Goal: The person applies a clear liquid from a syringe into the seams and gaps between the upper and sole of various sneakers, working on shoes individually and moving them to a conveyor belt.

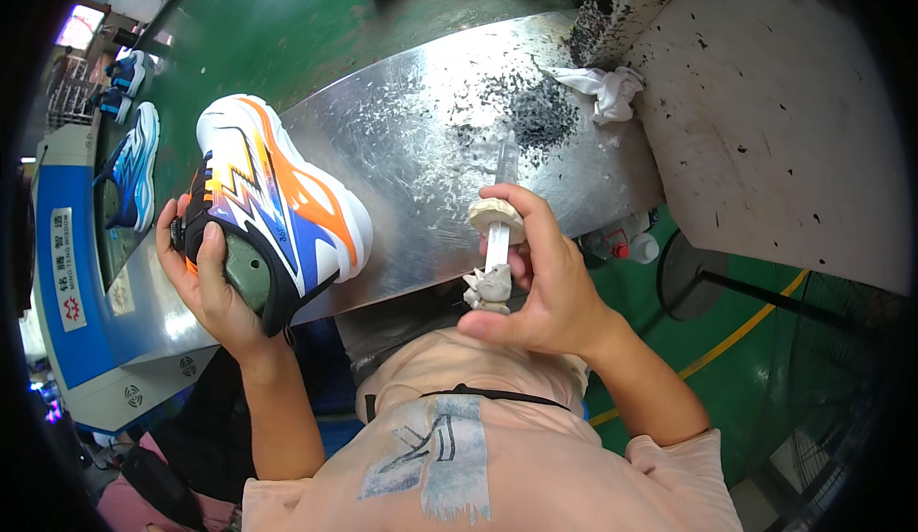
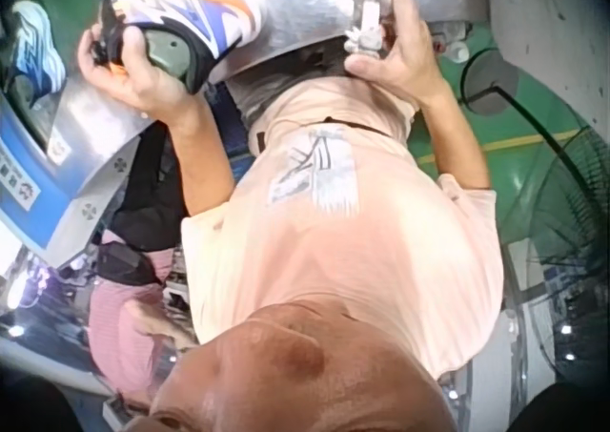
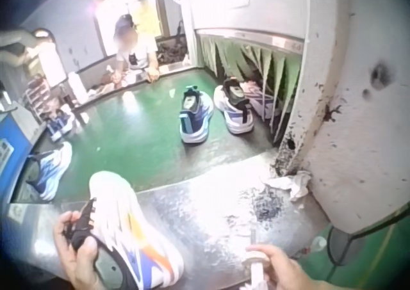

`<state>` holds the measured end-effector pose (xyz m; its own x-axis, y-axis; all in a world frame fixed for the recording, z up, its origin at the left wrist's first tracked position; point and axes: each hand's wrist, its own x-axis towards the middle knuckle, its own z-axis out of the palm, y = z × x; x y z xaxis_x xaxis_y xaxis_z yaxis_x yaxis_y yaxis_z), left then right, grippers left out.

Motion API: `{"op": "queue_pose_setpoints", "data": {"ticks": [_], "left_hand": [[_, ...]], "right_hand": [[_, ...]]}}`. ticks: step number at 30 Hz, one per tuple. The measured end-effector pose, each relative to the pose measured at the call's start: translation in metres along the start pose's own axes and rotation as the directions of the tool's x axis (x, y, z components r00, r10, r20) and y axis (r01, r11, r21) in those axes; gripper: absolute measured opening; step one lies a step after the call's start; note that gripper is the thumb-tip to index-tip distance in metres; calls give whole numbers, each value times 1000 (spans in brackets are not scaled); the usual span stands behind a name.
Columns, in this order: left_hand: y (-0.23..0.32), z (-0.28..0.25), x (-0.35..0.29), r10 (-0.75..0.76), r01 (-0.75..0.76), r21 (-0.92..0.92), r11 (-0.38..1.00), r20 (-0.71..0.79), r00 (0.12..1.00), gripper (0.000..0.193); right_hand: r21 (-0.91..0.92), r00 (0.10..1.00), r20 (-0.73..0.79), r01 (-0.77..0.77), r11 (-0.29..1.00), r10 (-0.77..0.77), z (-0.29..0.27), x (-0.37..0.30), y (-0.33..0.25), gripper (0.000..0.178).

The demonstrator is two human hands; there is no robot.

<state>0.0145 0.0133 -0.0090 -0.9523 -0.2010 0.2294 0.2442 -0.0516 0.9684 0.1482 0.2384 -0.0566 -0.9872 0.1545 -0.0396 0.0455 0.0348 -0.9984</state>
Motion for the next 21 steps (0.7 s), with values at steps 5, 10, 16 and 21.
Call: {"op": "queue_pose_setpoints", "data": {"ticks": [5, 10, 16, 21], "left_hand": [[-2, -4, 0, 19, -19, 5, 1000, -18, 1000, 48], [-2, -3, 0, 24, -24, 2, 1000, -9, 1000, 47], [-5, -4, -2, 36, -36, -12, 999, -21, 999, 46], [-3, -6, -1, 33, -33, -25, 999, -13, 999, 47]], "right_hand": [[911, 956, 276, -227, 344, -100, 5, -4, -22, 126], [940, 932, 341, -333, 77, -122, 26, 8, -28, 127], [917, 915, 386, -367, 158, -116, 36, 18, -24, 128], [912, 912, 395, -375, 164, -112, 39, 23, -22, 129]]}}
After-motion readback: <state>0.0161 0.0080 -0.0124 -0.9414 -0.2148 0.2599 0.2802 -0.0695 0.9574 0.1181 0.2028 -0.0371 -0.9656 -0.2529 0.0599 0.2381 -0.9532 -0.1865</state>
